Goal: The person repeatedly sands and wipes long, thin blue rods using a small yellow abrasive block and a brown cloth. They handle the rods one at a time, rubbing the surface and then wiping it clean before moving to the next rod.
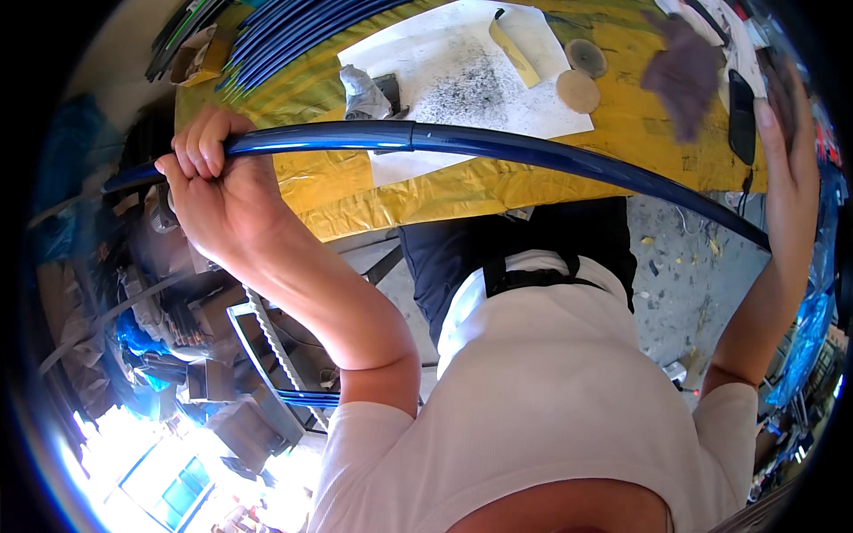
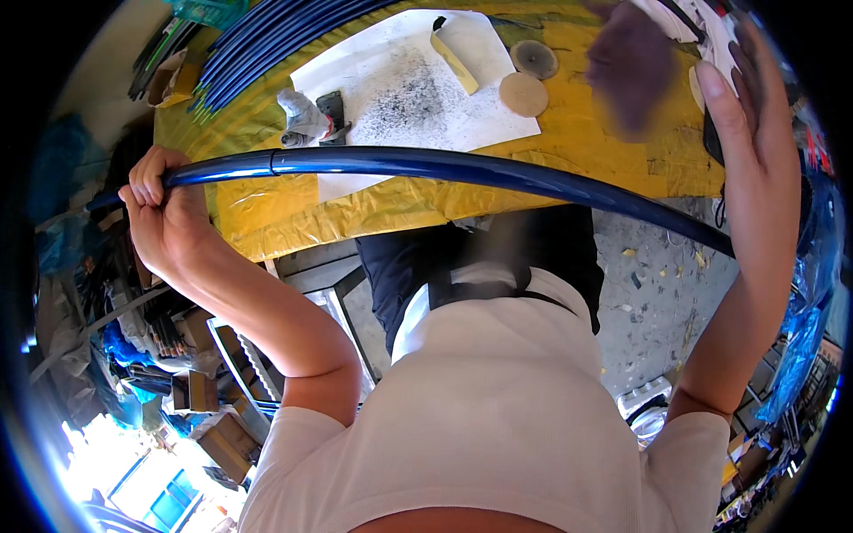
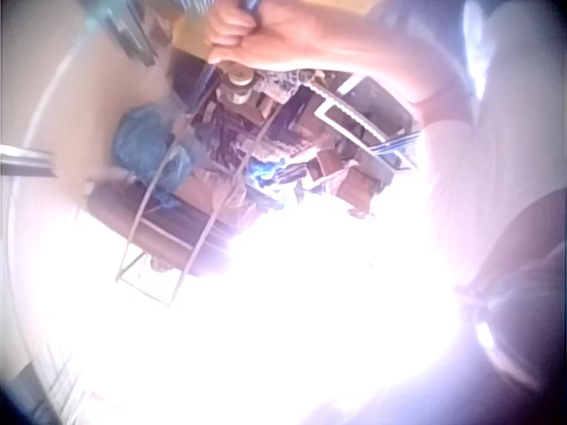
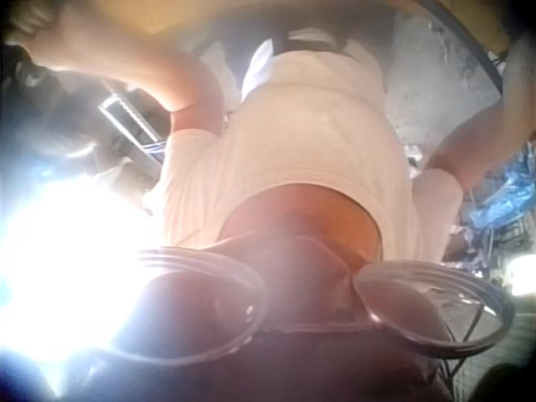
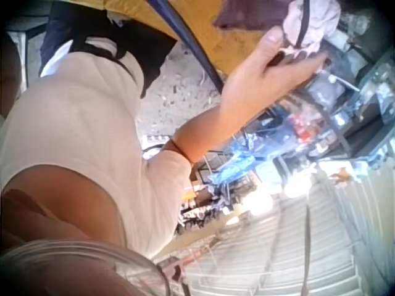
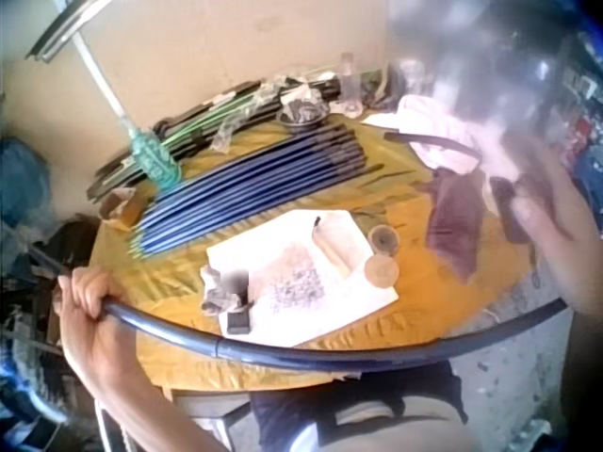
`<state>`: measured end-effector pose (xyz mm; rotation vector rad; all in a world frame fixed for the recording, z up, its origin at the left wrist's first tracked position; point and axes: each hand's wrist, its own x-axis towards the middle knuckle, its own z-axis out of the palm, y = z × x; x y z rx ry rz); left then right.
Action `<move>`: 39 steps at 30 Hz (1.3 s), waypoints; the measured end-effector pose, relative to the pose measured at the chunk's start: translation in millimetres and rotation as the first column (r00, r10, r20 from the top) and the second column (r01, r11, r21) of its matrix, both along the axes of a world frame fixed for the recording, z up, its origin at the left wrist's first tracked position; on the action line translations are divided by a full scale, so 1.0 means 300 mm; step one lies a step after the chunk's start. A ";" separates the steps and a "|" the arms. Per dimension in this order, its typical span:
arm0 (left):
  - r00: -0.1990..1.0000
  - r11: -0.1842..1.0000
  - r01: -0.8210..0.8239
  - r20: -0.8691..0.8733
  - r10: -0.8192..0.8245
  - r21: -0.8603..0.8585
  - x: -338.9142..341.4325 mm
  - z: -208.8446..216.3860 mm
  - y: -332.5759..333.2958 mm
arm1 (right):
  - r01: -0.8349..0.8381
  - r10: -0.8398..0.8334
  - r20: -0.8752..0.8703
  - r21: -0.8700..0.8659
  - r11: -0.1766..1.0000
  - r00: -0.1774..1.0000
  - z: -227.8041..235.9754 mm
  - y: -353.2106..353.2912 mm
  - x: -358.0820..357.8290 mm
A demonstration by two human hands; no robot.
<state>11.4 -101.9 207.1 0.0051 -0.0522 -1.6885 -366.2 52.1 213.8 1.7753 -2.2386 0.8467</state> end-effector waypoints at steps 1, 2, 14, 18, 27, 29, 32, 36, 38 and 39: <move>1.000 1.000 -0.022 0.004 0.022 0.013 0.008 0.001 0.007 | -0.094 0.093 0.014 0.053 0.994 0.996 0.011 0.002 -0.007; 0.999 0.999 -0.043 0.007 0.043 0.027 0.015 0.002 0.013 | -0.186 0.184 0.033 0.104 0.977 0.982 0.023 0.006 -0.011; 0.996 1.000 0.007 -0.091 -0.007 0.006 -0.017 -0.005 0.020 | -0.553 0.613 0.008 0.442 0.707 0.790 0.200 0.117 0.036; 0.993 0.999 0.049 -0.107 -0.047 0.013 -0.020 -0.005 0.019 | -0.587 0.595 0.115 0.396 0.707 0.795 0.189 0.140 0.041; 0.998 0.999 -0.040 -0.044 0.040 0.003 0.060 -0.072 -0.006 | -0.302 0.384 -0.095 0.459 0.836 0.918 0.011 0.207 0.049; 0.996 0.996 -0.084 -0.040 0.085 0.029 0.066 -0.074 -0.010 | -0.200 0.315 -0.235 0.410 0.890 0.920 -0.023 0.233 0.013; 0.993 0.993 -0.113 -0.024 0.114 0.041 0.060 -0.069 -0.004 | -0.200 0.272 -0.311 0.243 0.949 0.911 -0.090 0.296 -0.085; 0.996 0.997 -0.083 0.014 0.083 0.006 0.040 -0.095 0.004 | -0.145 0.244 -0.226 0.380 0.913 0.943 -0.152 0.399 -0.167; 0.992 0.993 -0.097 0.075 0.103 -0.072 0.015 -0.099 0.000 | -0.169 0.255 -0.103 0.510 0.843 0.961 -0.188 0.437 -0.149; 0.988 0.992 -0.083 0.125 0.094 -0.091 0.006 -0.101 -0.016 | -0.223 0.272 -0.005 0.554 0.802 0.962 -0.222 0.455 -0.128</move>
